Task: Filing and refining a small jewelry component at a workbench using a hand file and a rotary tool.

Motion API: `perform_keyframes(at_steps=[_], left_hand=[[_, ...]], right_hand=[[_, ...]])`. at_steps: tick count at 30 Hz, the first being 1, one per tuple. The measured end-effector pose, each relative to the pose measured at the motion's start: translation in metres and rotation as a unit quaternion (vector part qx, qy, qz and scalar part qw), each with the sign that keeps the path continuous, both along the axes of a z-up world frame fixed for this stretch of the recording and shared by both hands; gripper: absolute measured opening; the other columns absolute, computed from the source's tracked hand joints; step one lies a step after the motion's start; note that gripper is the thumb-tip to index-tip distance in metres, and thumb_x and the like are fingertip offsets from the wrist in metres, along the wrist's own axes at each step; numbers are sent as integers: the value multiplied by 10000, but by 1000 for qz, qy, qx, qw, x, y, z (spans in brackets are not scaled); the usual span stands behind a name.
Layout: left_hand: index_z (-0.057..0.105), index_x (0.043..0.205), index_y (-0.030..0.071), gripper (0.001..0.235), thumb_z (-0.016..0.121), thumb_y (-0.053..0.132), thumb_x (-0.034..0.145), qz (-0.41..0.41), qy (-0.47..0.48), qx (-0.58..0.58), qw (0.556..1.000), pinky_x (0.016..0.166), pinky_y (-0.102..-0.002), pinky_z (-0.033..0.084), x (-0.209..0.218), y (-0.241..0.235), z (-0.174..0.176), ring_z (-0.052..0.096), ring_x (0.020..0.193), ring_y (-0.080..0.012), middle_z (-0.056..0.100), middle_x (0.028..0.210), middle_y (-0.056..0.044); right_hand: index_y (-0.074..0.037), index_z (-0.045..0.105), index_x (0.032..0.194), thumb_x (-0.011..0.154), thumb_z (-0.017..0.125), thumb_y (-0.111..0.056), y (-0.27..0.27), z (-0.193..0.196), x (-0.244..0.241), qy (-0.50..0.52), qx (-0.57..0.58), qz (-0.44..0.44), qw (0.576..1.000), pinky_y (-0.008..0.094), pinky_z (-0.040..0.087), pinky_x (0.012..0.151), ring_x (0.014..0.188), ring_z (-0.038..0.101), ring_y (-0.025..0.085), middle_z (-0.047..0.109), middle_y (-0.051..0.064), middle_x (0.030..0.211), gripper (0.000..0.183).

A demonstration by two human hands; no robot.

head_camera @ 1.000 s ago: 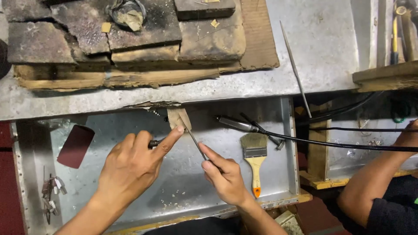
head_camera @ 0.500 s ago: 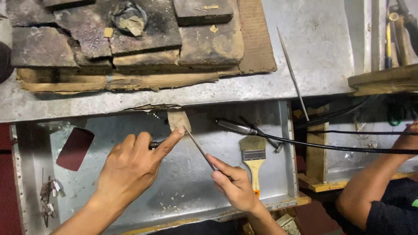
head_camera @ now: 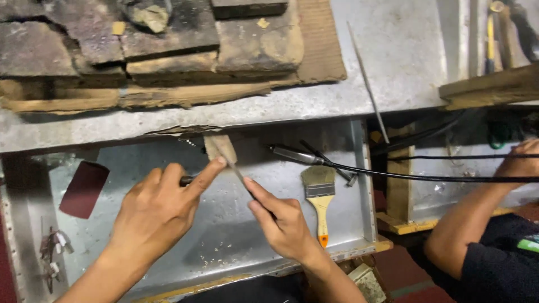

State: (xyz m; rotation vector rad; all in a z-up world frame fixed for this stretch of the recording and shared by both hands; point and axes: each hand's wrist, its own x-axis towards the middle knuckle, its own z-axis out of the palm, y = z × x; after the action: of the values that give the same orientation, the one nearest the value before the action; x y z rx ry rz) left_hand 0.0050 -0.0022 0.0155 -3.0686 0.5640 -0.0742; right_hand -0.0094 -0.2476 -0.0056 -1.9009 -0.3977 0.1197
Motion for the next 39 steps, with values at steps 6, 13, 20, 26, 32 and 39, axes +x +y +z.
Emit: perform_keyframes(at_steps=[6,13,20,26,32,39], left_hand=[[433,1527,404,553,494,382,978,114,295,-322,892,739,-461,541,4,1,34,733,881,-393,782,1161,-34],[366,1597,502,617,405,425,986,185,475,-334,793,829,-307,576,30,4,67,857,873,-160,786,752,-31],[386,1591,477,581,418,378,1020,145,449,-306,827,577,-385,388,31,7,67,499,474,-269,530,518,-99],[343,1604,491,594,413,388,1023,135,436,-286,842,622,-424,432,32,6,70,604,537,-342,650,600,-112],[356,1616,477,597,410,390,1028,129,453,-282,836,584,-397,418,37,10,72,547,483,-288,578,547,-102],[351,1624,453,603,398,383,1028,106,434,-291,846,587,-405,426,36,12,65,561,504,-308,612,582,-98]], right_hand=[[-13,568,1434,1021,603,-62,-13,-17,-10,3,57,-16,998,234,414,498,498,446,88,514,-27,597,417],[42,517,1471,1050,556,-78,-10,-49,-39,139,185,-31,972,270,356,456,484,359,119,356,-17,598,439],[12,530,1457,1054,565,-96,3,-40,-30,76,129,-42,988,260,379,463,490,394,113,440,-1,595,418],[30,513,1470,1054,561,-68,-16,-46,-37,130,172,-24,976,274,319,449,510,314,120,330,-17,642,431],[-20,552,1433,1049,577,-118,-14,-32,-11,27,38,1,999,234,416,441,446,465,88,520,-26,565,397],[8,558,1423,1039,586,-91,-38,-44,-12,71,59,22,995,261,393,442,475,403,115,390,-29,591,398]])
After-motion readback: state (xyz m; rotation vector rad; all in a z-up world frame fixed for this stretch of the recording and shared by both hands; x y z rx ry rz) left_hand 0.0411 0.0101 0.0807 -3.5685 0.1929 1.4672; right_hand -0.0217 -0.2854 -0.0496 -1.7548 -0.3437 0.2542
